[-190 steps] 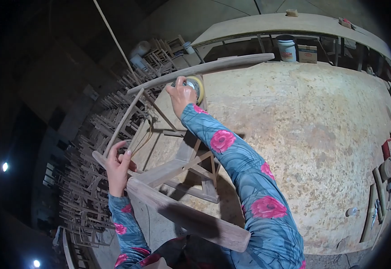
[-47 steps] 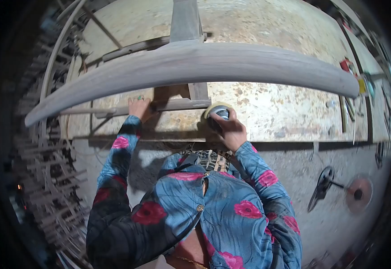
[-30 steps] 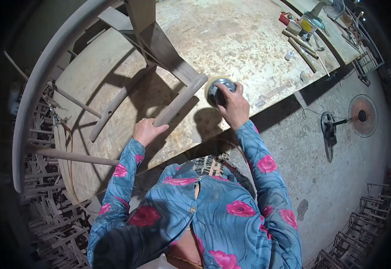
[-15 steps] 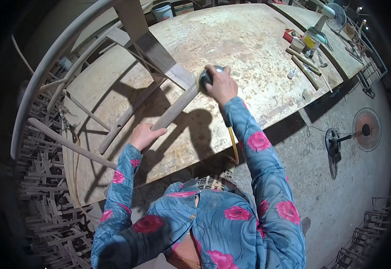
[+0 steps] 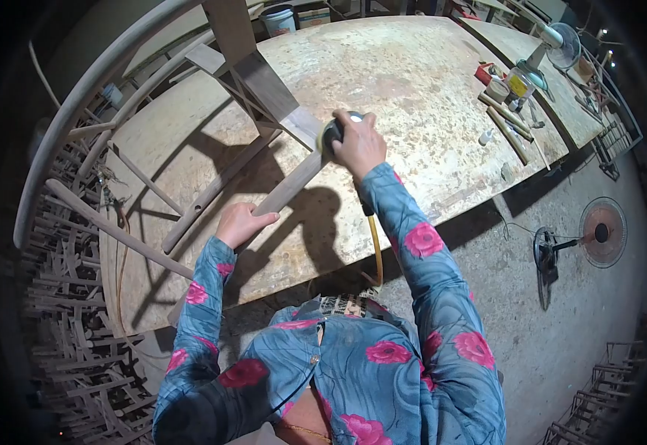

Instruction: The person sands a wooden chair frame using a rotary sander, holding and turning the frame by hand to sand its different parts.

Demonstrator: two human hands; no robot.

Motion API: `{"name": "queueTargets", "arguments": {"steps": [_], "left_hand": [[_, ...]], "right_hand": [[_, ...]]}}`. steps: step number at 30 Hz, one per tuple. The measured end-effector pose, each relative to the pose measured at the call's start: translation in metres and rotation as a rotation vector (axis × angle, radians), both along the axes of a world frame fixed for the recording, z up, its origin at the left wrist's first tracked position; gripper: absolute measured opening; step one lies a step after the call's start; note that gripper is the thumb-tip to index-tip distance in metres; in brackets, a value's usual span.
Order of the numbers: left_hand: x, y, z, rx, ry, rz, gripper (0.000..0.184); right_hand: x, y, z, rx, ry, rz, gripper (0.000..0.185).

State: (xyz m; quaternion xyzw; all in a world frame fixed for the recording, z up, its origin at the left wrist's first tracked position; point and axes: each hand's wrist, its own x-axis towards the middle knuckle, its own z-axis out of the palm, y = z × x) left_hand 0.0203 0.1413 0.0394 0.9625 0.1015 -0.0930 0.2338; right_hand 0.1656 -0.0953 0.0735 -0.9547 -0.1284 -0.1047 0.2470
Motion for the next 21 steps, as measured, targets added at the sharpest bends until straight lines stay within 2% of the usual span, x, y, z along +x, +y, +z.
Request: {"name": "queueTargets", "arguments": {"steps": [3, 8, 14, 17, 21], "left_hand": [[0.001, 0.003, -0.003, 0.008, -0.05, -0.019, 0.066], [0.002, 0.003, -0.001, -0.008, -0.021, -0.008, 0.067], [0.001, 0.001, 0.007, -0.022, 0.013, 0.006, 0.069], [-0.001, 0.003, 0.004, -0.016, 0.009, 0.007, 0.069], [0.0, 0.004, 0.006, -0.009, 0.006, 0.002, 0.069]], "right_hand": [[0.002, 0.01, 0.002, 0.031, -0.035, 0.057, 0.053], [0.049, 0.002, 0.004, -0.013, -0.027, -0.101, 0.05], [0.012, 0.007, 0.012, -0.052, 0.003, 0.035, 0.047], [0.048, 0.009, 0.0, -0.078, -0.047, 0.013, 0.044], [0.04, 0.006, 0.009, -0.084, -0.032, -0.004, 0.042]]}}
